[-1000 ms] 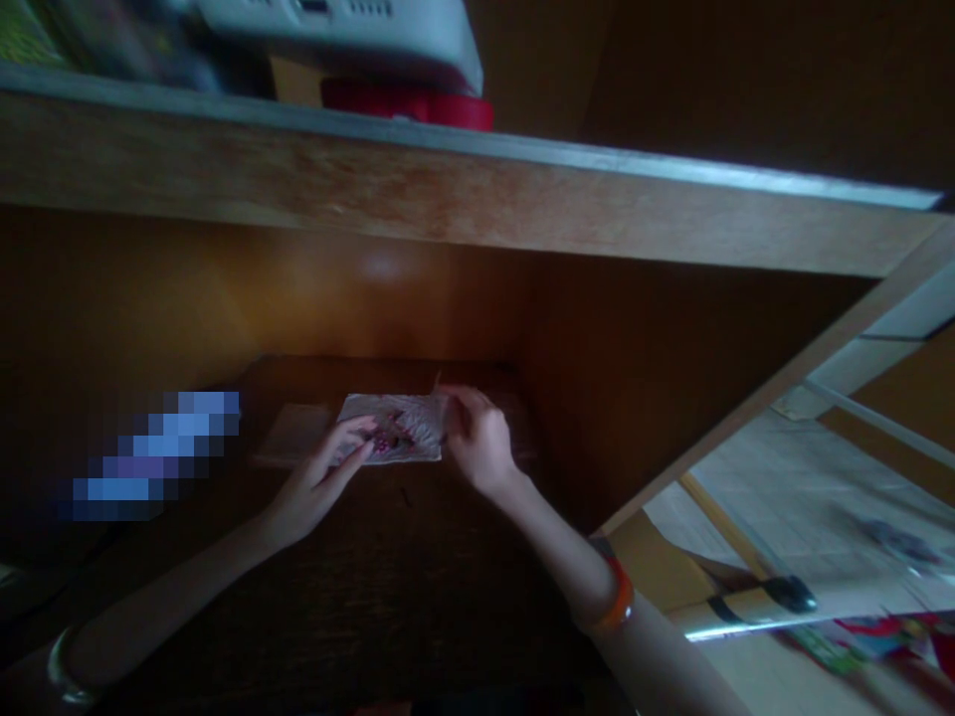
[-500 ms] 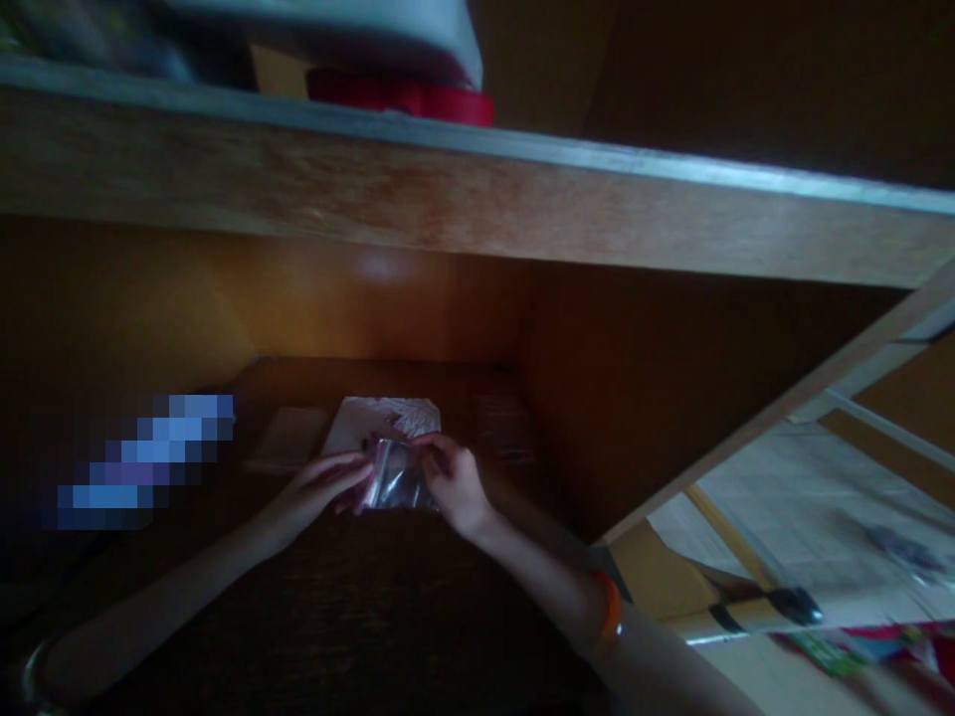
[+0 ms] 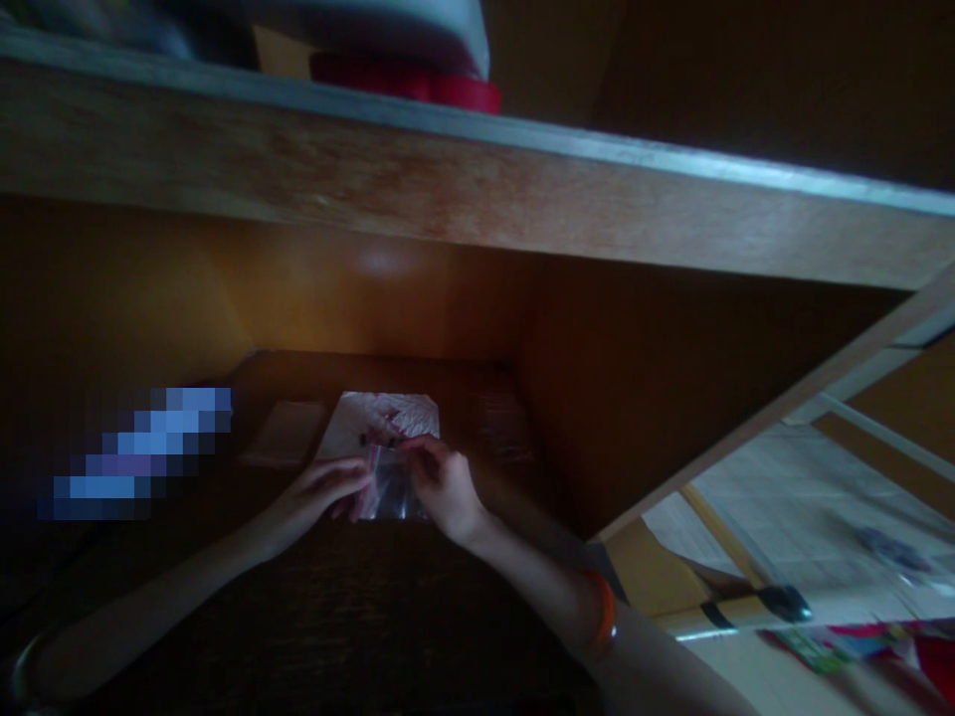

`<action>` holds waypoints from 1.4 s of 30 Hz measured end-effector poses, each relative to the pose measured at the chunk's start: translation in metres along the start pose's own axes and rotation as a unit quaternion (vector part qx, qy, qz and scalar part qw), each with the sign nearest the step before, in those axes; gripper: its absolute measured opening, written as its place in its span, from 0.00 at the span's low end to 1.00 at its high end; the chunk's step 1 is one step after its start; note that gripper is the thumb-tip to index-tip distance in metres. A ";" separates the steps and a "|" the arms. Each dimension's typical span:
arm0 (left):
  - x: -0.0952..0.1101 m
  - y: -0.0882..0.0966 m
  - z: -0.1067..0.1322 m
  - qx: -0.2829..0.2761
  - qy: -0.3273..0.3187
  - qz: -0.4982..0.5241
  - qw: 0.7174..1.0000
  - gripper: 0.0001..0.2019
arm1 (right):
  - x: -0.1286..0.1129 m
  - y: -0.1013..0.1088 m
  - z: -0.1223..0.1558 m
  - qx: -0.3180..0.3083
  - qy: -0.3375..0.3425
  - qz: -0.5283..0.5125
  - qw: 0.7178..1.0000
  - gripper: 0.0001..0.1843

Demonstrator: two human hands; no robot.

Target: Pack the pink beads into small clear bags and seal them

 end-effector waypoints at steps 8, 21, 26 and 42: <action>0.001 -0.002 0.002 0.001 -0.013 -0.009 1.000 0.14 | -0.030 0.008 0.010 0.044 0.045 0.139 0.988 0.04; 0.007 -0.018 0.002 -0.087 -0.029 0.040 0.995 0.10 | -0.023 -0.036 0.012 -0.225 -0.017 -0.195 0.955 0.17; -0.005 -0.017 -0.001 -0.113 0.006 0.143 0.983 0.12 | -0.020 -0.040 0.012 -0.256 -0.050 -0.249 0.933 0.19; -0.011 -0.023 -0.001 -0.163 -0.014 0.321 0.933 0.13 | -0.021 -0.045 0.016 -0.313 -0.095 -0.437 0.838 0.12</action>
Point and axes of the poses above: each hand's wrist, its own z-axis away from the middle knuckle, its own y-axis out of the back of the hand, x = y × z, the point moved 6 cm from there along -z, towards the middle knuckle, and after that the axes turned 13 degrees about -x, right-handed, at the moved point
